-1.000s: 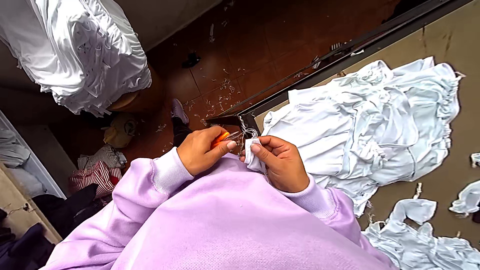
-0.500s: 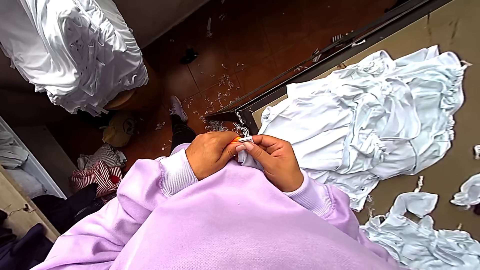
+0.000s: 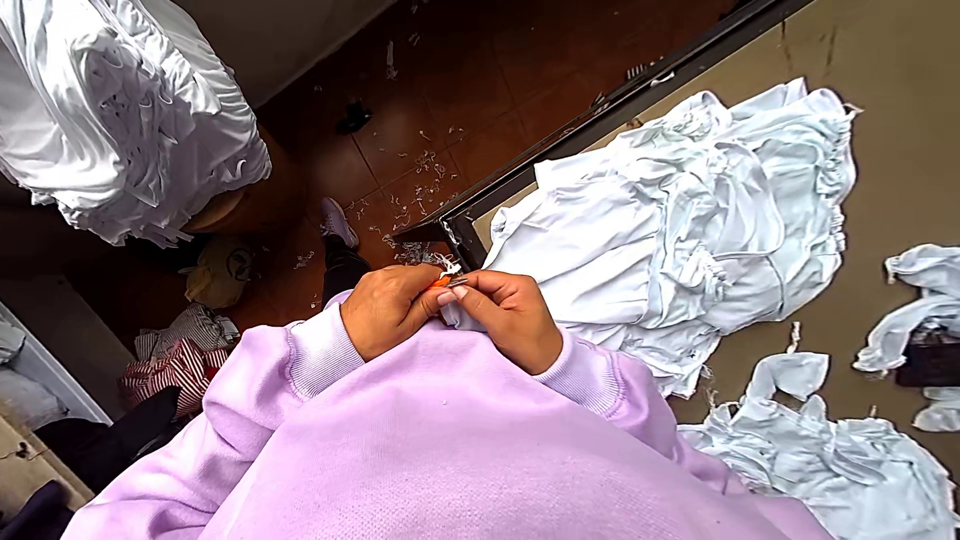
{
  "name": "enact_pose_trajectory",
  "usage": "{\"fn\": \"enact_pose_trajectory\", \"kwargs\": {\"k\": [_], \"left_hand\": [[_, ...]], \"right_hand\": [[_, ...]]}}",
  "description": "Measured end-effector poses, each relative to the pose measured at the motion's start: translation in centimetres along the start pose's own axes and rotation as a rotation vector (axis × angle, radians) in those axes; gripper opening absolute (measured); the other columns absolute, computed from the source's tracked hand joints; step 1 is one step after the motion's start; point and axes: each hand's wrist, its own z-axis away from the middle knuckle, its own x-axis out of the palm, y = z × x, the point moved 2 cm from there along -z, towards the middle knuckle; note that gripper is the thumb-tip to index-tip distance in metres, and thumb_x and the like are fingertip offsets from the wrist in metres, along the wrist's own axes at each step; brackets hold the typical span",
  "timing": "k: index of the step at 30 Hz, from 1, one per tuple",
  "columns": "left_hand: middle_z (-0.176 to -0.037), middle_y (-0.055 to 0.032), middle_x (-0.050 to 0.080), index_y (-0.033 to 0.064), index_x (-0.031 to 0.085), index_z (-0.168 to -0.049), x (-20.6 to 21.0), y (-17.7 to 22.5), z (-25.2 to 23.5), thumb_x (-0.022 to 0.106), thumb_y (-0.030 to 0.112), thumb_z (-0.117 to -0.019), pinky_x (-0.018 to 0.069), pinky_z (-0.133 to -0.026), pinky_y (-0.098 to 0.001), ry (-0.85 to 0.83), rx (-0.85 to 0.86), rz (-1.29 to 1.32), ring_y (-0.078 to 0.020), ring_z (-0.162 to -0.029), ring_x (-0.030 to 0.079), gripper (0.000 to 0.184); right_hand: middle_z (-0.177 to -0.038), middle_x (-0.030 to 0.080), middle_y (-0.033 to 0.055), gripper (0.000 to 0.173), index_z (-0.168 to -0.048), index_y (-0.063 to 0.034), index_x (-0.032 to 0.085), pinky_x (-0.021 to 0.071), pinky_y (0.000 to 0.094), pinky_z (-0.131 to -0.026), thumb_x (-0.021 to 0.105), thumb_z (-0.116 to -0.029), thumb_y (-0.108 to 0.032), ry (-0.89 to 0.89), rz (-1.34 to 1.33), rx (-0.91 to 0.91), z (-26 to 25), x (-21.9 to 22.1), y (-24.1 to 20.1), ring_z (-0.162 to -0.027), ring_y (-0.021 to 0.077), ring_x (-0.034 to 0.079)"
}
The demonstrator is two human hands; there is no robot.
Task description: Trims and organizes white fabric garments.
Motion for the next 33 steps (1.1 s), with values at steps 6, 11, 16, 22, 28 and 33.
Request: {"fn": "enact_pose_trajectory", "kwargs": {"k": [6,11,16,22,28,33], "left_hand": [[-0.079,-0.0061,0.066,0.0011,0.069,-0.100,0.0,-0.6,0.1,0.045,0.032,-0.1088,0.0528,-0.069,-0.0290,0.028,-0.013,0.025,-0.0112,-0.074,0.063,0.040],[-0.099,-0.0037,0.066,-0.0034,0.054,-0.133,0.0,-0.7,-0.6,0.066,0.042,-0.0977,0.0523,-0.071,-0.0157,0.064,-0.024,0.232,0.0016,-0.079,0.059,0.059],[-0.087,-0.0071,0.071,-0.0039,0.071,-0.101,0.7,-0.1,-2.4,0.068,0.016,-0.0956,0.0525,-0.072,-0.0139,0.141,0.063,0.096,0.0005,-0.075,0.063,0.021],[-0.075,0.0025,0.065,0.0014,0.070,-0.095,0.8,0.5,-3.6,0.065,0.017,-0.0968,0.0476,-0.059,-0.0110,0.100,0.090,0.193,0.0051,-0.063,0.055,0.016],[-0.086,0.0028,0.071,0.0036,0.071,-0.099,1.7,2.4,-5.4,0.064,0.010,-0.0931,0.0527,-0.067,-0.0120,-0.102,0.225,0.370,0.0043,-0.073,0.062,0.011],[-0.120,-0.0124,0.071,-0.0034,0.067,-0.122,2.9,4.4,-7.4,0.061,0.012,-0.0913,0.0578,-0.095,-0.0300,-0.170,0.356,0.233,-0.0130,-0.108,0.068,0.035]], "right_hand": [[-0.069,0.064,-0.0062,0.024,-0.089,-0.0060,0.073,0.0454,0.0190,-0.057,0.054,-0.1003,-0.013,-0.043,0.047,0.026,-0.2,0.0,0.2,-0.061,-0.0039,0.056],[-0.089,0.067,0.0041,0.020,-0.095,0.0010,0.076,0.0507,0.0240,-0.078,0.060,-0.0992,-0.011,0.020,-0.090,0.040,-0.4,-0.2,0.5,-0.085,0.0044,0.061],[-0.083,0.066,-0.0006,0.018,-0.116,0.0049,0.059,0.0524,0.0188,-0.073,0.049,-0.1035,-0.004,0.023,-0.442,0.099,0.1,-1.5,0.4,-0.075,-0.0014,0.061],[-0.124,0.069,0.0195,0.029,-0.122,0.0045,0.068,0.0549,0.0488,-0.095,0.057,-0.1011,-0.011,0.481,0.563,0.070,2.7,-12.8,3.5,-0.114,0.0322,0.067],[-0.129,0.063,0.0318,0.042,-0.132,0.0042,0.063,0.0398,0.0722,-0.099,0.068,-0.0984,-0.020,0.423,0.924,0.725,6.4,-23.5,8.0,-0.129,0.0561,0.049],[-0.099,0.071,0.0209,0.017,-0.096,-0.0024,0.078,0.0372,0.0701,-0.103,0.073,-0.0897,-0.017,0.600,1.020,-0.071,6.6,-19.1,3.5,-0.112,0.0466,0.062]]}}
